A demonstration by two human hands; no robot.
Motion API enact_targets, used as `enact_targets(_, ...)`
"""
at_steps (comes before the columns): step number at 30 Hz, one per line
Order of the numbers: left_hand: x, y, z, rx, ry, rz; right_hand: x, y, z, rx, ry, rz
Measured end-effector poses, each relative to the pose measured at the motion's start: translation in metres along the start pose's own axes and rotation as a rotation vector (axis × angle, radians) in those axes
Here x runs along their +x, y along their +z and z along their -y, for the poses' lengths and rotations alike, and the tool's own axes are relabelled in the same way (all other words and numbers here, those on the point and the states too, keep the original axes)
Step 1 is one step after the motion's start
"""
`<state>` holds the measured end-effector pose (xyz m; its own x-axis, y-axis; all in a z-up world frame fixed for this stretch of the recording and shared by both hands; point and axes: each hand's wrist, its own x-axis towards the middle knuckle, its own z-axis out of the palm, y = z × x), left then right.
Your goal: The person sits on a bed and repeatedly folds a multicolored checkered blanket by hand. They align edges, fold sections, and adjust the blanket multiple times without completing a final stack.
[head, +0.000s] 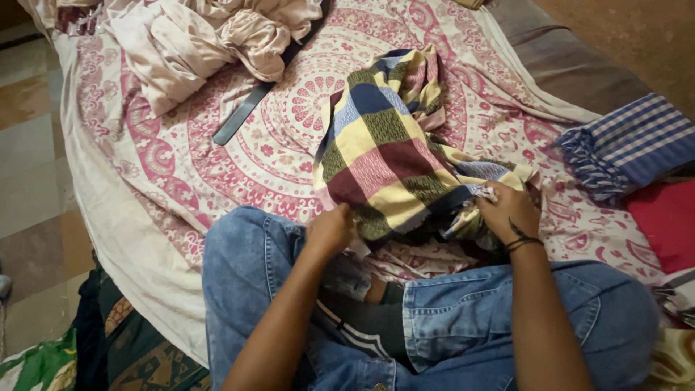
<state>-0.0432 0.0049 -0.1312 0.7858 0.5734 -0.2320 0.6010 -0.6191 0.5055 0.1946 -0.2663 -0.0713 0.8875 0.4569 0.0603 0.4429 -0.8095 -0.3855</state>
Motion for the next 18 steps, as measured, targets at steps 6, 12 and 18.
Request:
enact_targets(6,-0.004,0.006,-0.013,0.258,0.055,-0.195,0.001,0.002,0.002,-0.013,0.000,0.012)
enact_targets(12,-0.020,-0.008,-0.036,-0.222,0.516,-0.136,0.000,0.001,0.005,-0.017,0.003,0.042)
enact_targets(18,-0.007,0.036,-0.026,0.286,0.362,0.035,-0.002,-0.003,0.005,-0.020,-0.004,0.039)
